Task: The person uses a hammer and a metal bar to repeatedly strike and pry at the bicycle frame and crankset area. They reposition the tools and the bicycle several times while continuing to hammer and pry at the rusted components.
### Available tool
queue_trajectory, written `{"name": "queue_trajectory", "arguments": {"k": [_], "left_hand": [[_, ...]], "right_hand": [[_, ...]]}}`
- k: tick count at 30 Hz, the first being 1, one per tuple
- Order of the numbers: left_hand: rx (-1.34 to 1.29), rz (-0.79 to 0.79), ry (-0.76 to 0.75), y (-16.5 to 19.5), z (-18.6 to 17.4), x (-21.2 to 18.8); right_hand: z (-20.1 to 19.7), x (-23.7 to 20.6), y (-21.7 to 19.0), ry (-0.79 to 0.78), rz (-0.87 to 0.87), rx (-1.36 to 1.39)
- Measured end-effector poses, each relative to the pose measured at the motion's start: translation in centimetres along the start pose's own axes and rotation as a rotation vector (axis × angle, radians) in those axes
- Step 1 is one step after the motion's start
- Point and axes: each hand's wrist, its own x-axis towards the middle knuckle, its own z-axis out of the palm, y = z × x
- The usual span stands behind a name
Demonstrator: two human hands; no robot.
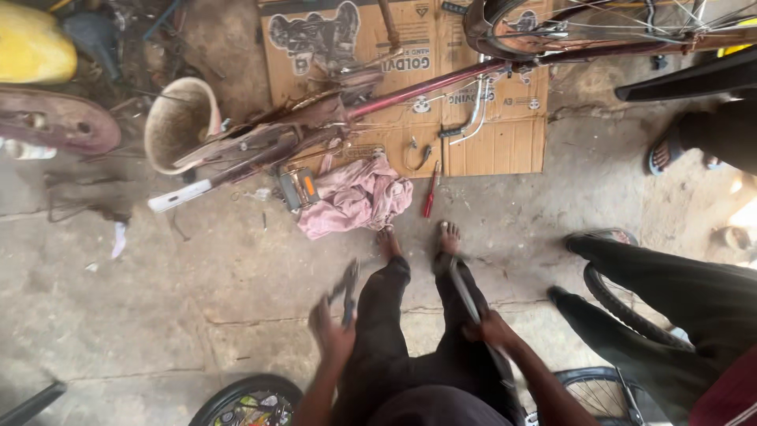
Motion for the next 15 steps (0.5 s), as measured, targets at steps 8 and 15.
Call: {"name": "queue_trajectory", "arguments": {"k": [8,15], "left_hand": [[0.039,-0.236,0.072,-2.3,1.1,-7.2],[0.086,0.003,0.076,-0.9,1.8,-16.0]], "right_hand": [[1.2,-3.6,7.4,-0.106,0.072,-0.673],[0.8,-2.7,12.1,-0.104,0.119,-0.696]]}}
